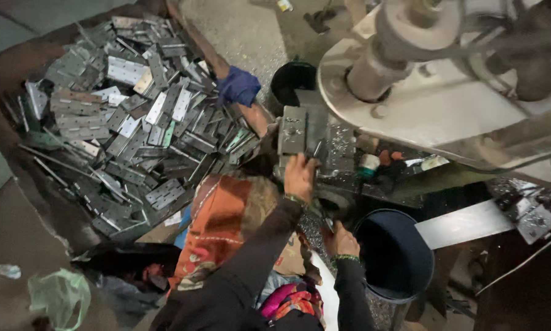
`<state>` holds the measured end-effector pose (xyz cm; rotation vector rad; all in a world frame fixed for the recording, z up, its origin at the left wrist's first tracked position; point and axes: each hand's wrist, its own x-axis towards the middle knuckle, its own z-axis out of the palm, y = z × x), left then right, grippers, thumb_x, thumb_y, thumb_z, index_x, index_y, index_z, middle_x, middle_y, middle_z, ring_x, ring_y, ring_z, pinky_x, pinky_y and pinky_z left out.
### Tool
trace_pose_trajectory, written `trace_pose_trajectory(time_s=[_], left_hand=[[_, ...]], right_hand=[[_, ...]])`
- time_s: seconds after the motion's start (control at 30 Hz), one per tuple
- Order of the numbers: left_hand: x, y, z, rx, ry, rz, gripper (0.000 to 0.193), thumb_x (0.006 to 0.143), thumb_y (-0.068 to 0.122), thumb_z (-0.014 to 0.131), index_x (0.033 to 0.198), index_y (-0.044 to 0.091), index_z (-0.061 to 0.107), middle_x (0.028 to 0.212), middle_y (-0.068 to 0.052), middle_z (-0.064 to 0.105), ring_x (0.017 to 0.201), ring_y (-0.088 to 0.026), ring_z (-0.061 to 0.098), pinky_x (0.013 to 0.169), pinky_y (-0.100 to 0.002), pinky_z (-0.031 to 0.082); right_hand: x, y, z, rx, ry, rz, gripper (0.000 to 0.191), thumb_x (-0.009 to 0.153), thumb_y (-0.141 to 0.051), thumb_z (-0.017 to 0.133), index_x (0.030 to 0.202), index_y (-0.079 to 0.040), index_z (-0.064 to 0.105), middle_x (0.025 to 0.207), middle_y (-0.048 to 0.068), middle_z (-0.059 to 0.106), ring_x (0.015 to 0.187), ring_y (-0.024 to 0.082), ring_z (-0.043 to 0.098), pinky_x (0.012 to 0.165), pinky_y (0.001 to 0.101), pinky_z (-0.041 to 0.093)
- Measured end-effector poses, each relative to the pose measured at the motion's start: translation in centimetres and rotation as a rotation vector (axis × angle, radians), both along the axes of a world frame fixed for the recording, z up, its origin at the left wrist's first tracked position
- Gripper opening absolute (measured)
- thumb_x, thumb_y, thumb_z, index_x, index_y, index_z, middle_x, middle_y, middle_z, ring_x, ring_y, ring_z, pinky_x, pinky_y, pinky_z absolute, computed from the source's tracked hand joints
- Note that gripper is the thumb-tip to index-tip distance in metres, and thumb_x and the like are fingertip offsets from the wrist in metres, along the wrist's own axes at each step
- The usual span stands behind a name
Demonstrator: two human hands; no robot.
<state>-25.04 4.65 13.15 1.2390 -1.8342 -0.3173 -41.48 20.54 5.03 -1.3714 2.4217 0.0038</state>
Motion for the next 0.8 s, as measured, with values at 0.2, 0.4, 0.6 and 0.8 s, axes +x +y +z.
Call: trace_pose_trajectory(time_s=[0.2, 0.4, 0.6, 0.8], left_hand=[[-0.7, 0.6, -2.3, 0.185, -0.248, -0.117, 0.053, 0.077, 0.021, 0.07, 0.128, 0.008, 0.063, 0.132, -0.012, 0.056, 0.13, -0.035, 0.048, 0.1, -0.056, 0.042], [1.0, -1.1, -2.5, 0.122, -0.354, 0.001, 0.062, 0.086, 0.033, 0.064, 0.144, 0.01, 0.057, 0.156, -0.007, 0.048, 0.151, -0.033, 0.033, 0.121, -0.07, 0.003], [-0.3, -2.8, -1.3, 0.194, -0.424, 0.052, 0.056, 0.092, 0.036, 0.057, 0.143, 0.013, 0.057, 0.154, -0.006, 0.05, 0.147, -0.032, 0.038, 0.122, -0.07, -0.004], [-0.2, -2.9, -1.4, 0.162, -0.493, 0.13, 0.049, 0.097, 0.033, 0.054, 0.143, 0.014, 0.059, 0.155, -0.005, 0.051, 0.15, -0.028, 0.039, 0.124, -0.068, -0.004]], right_hand=[[0.4, 0.1, 2.5, 0.023, -0.055, -0.007, 0.048, 0.089, -0.059, 0.062, 0.115, -0.019, 0.06, 0.104, 0.024, 0.074, 0.102, 0.047, 0.068, 0.082, 0.0596, 0.054], [0.9, -3.3, 6.5, -0.05, 0.116, 0.117, 0.048, 0.096, -0.06, 0.054, 0.109, -0.016, 0.063, 0.094, 0.022, 0.075, 0.094, 0.043, 0.073, 0.08, 0.057, 0.056], [1.4, -1.5, 2.4, -0.042, 0.144, 0.088, 0.05, 0.102, -0.062, 0.043, 0.116, -0.016, 0.059, 0.096, 0.023, 0.075, 0.092, 0.046, 0.072, 0.078, 0.0581, 0.056], [0.6, -0.4, -4.1, -0.096, -0.028, 0.148, 0.053, 0.103, -0.062, 0.037, 0.116, -0.013, 0.053, 0.101, 0.026, 0.073, 0.094, 0.051, 0.069, 0.079, 0.0643, 0.052]])
